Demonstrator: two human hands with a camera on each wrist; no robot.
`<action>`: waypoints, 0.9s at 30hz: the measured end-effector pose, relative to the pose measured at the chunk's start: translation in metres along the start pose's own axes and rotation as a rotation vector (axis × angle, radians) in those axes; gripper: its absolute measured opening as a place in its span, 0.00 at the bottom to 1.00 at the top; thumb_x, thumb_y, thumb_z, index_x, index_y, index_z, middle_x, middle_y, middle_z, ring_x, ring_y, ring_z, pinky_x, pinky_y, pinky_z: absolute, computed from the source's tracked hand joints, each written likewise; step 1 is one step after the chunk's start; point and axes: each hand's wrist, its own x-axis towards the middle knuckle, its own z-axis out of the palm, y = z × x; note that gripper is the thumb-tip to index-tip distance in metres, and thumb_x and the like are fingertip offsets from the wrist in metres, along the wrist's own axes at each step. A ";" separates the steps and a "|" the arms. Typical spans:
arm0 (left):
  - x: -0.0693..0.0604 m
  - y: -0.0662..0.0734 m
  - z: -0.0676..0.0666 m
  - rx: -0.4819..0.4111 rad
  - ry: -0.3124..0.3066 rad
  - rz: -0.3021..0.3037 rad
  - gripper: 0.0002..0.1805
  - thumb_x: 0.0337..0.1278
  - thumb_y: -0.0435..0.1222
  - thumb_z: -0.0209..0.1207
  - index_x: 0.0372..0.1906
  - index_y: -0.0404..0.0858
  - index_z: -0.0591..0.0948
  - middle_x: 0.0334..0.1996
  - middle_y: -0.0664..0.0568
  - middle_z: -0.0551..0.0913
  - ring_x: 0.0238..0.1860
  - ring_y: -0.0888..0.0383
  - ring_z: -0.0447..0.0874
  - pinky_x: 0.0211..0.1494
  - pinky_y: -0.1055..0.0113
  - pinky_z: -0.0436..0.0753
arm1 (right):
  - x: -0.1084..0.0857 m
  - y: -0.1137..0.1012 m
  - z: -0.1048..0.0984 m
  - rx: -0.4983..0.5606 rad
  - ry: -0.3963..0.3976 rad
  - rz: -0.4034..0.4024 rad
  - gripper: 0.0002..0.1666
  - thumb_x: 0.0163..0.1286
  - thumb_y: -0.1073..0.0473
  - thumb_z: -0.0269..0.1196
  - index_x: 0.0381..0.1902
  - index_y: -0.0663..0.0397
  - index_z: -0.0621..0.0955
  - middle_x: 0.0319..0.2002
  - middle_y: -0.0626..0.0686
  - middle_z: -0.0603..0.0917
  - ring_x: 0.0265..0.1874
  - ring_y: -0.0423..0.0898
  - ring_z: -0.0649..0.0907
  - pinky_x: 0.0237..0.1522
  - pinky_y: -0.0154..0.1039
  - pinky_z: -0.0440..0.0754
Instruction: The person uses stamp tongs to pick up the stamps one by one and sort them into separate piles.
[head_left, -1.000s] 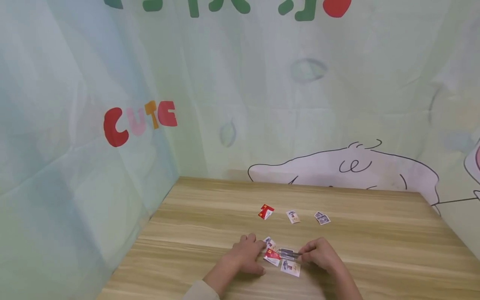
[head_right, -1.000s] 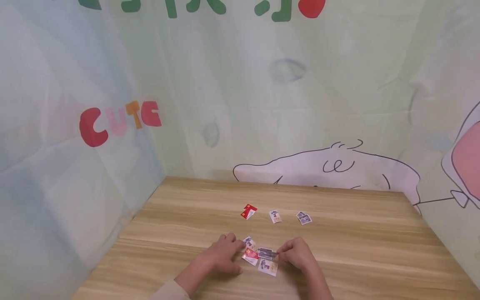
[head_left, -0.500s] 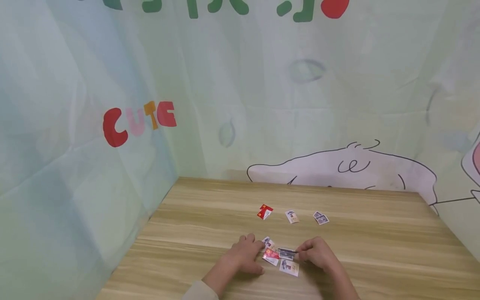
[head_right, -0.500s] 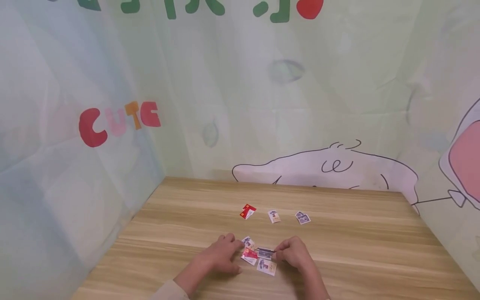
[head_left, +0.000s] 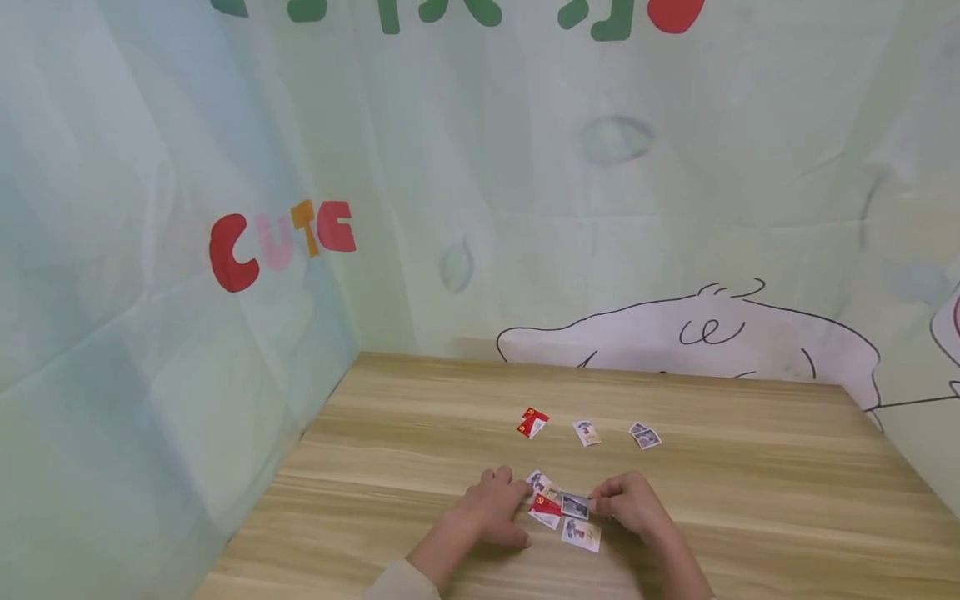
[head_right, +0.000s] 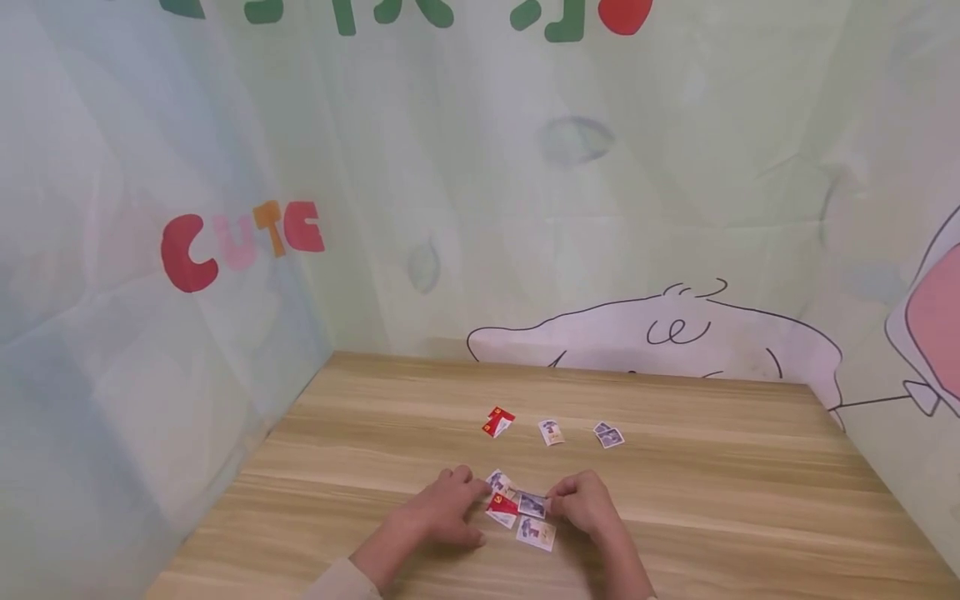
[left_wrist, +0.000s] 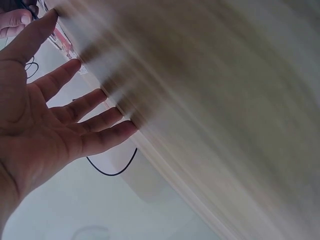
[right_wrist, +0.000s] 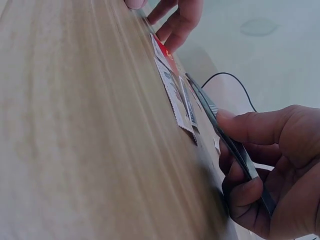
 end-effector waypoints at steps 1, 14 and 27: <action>0.000 0.000 0.000 0.000 0.001 0.001 0.37 0.32 0.51 0.70 0.56 0.45 0.76 0.43 0.51 0.71 0.42 0.54 0.67 0.42 0.59 0.74 | 0.000 0.000 0.000 0.006 0.001 0.003 0.05 0.46 0.71 0.67 0.25 0.64 0.83 0.23 0.50 0.80 0.24 0.46 0.74 0.29 0.39 0.72; -0.006 0.001 -0.003 -0.043 0.001 0.006 0.37 0.34 0.49 0.70 0.57 0.43 0.75 0.47 0.47 0.72 0.47 0.51 0.70 0.47 0.56 0.75 | 0.000 0.000 0.000 0.052 0.030 0.038 0.07 0.46 0.73 0.65 0.27 0.65 0.83 0.28 0.53 0.82 0.29 0.47 0.75 0.32 0.40 0.72; -0.009 0.008 -0.007 -0.018 0.036 0.069 0.33 0.35 0.49 0.68 0.54 0.44 0.77 0.45 0.51 0.73 0.46 0.54 0.71 0.47 0.58 0.75 | -0.003 -0.001 -0.006 0.068 0.069 0.020 0.06 0.47 0.73 0.65 0.27 0.66 0.84 0.30 0.54 0.82 0.28 0.46 0.74 0.30 0.39 0.71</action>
